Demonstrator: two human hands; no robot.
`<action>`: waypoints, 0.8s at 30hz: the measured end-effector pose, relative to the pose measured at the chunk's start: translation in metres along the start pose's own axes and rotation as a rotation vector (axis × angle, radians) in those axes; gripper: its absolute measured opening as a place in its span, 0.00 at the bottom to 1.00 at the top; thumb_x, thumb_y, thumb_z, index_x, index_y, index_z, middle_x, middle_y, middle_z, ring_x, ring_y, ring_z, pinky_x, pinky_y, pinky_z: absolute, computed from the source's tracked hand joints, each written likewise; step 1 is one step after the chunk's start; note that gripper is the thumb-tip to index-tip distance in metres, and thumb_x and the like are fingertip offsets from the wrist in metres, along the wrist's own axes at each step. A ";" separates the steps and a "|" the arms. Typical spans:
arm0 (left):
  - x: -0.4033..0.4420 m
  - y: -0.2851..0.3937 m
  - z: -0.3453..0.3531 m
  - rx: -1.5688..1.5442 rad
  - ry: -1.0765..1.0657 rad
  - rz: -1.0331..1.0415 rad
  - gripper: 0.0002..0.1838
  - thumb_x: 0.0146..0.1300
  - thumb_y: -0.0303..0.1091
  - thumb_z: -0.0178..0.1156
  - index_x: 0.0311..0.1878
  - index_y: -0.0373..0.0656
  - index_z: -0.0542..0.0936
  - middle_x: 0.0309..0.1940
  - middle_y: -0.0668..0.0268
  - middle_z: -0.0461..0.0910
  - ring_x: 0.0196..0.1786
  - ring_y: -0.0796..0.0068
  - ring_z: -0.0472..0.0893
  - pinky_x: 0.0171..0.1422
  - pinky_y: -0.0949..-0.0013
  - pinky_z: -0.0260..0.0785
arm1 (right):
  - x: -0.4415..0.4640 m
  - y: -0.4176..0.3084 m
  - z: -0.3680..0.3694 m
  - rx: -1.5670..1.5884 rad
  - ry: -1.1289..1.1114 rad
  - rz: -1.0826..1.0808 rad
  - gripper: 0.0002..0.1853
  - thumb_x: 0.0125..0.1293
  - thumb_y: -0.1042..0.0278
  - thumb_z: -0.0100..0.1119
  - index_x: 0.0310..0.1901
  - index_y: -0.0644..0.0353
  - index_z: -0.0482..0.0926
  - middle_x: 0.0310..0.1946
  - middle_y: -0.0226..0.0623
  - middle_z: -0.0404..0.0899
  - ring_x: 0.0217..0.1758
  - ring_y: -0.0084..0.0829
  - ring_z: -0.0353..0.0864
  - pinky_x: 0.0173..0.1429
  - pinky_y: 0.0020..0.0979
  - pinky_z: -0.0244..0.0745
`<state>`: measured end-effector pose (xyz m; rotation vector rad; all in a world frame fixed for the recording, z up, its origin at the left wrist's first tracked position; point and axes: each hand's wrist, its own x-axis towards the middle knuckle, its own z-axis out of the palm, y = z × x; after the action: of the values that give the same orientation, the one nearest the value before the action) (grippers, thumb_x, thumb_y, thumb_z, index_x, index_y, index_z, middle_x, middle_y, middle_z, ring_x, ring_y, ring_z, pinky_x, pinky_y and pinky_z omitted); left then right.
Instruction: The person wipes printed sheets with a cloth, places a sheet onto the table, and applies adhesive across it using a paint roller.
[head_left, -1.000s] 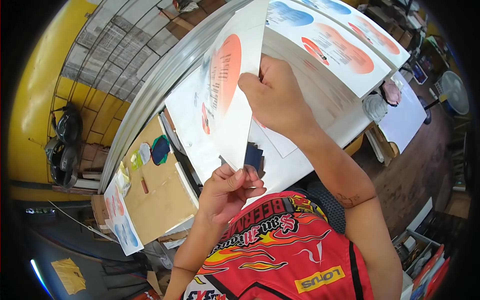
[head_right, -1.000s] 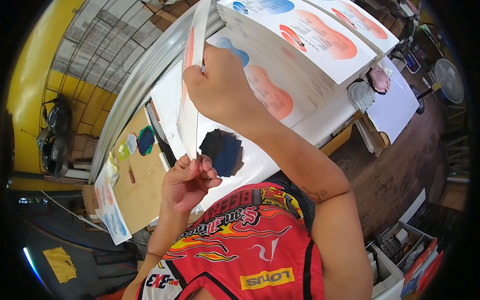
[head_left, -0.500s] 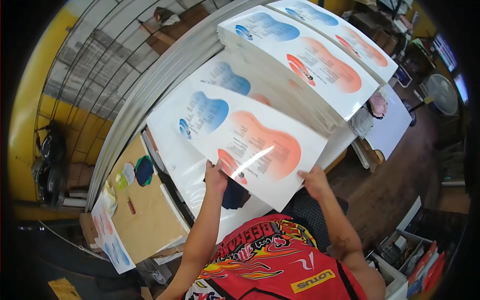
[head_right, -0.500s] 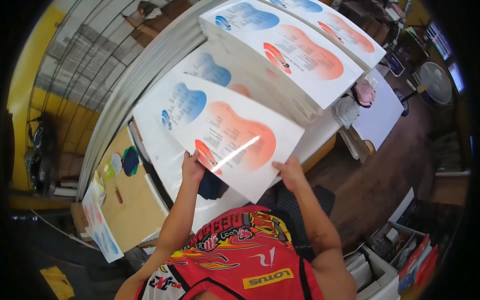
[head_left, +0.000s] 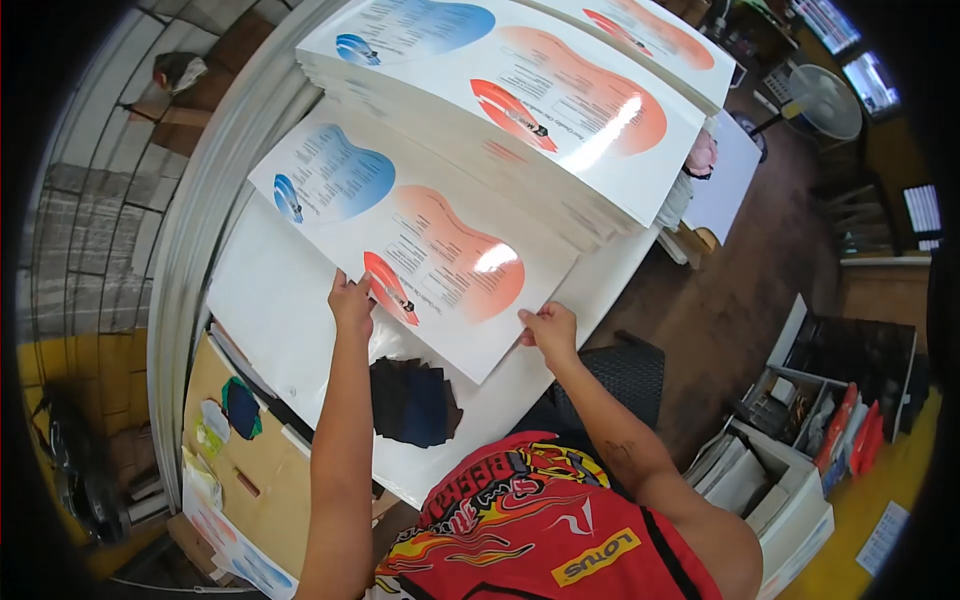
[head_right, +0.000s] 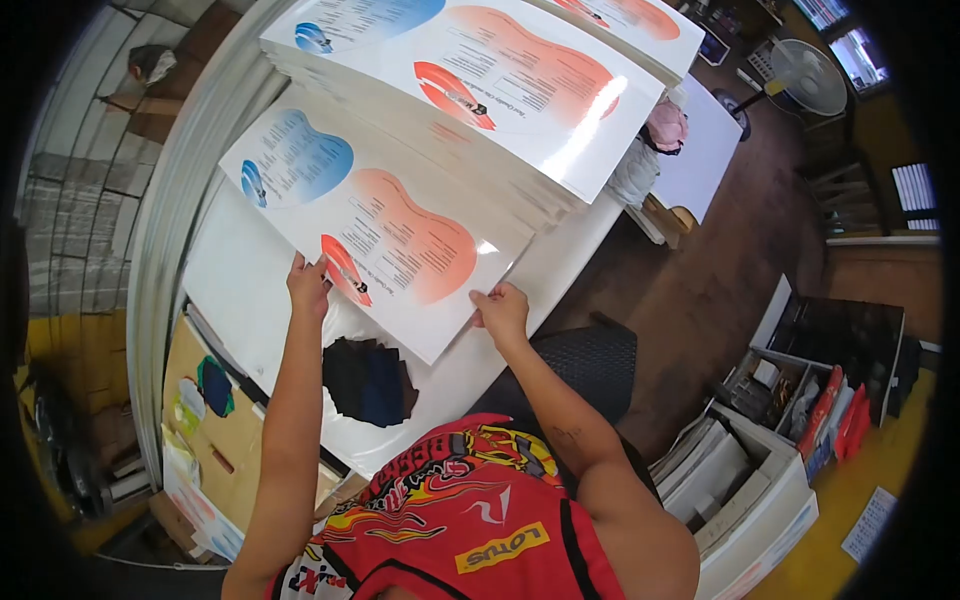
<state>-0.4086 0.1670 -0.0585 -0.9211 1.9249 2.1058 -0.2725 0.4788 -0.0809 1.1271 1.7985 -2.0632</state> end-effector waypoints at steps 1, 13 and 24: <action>0.008 -0.004 0.003 0.026 -0.006 -0.023 0.34 0.68 0.23 0.63 0.76 0.50 0.66 0.39 0.71 0.79 0.41 0.80 0.78 0.47 0.66 0.75 | 0.005 -0.002 0.004 -0.028 0.060 -0.002 0.12 0.61 0.75 0.72 0.32 0.67 0.75 0.25 0.38 0.81 0.20 0.25 0.82 0.21 0.26 0.79; 0.045 -0.052 0.006 0.834 0.471 0.424 0.35 0.55 0.35 0.76 0.63 0.28 0.76 0.34 0.62 0.82 0.37 0.65 0.81 0.43 0.64 0.75 | 0.017 -0.001 -0.018 -0.737 0.437 -0.496 0.26 0.60 0.68 0.75 0.52 0.74 0.73 0.38 0.38 0.81 0.29 0.28 0.83 0.29 0.28 0.80; 0.037 -0.016 0.037 -0.003 0.356 -0.022 0.30 0.61 0.32 0.71 0.61 0.25 0.72 0.51 0.52 0.81 0.50 0.63 0.80 0.54 0.61 0.73 | 0.044 -0.027 -0.001 -0.168 0.143 -0.208 0.33 0.62 0.70 0.70 0.67 0.69 0.70 0.48 0.34 0.77 0.42 0.26 0.77 0.41 0.30 0.73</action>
<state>-0.4424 0.1942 -0.0920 -1.3918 2.0527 2.0428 -0.3184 0.5014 -0.0874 1.1078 2.1969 -1.9329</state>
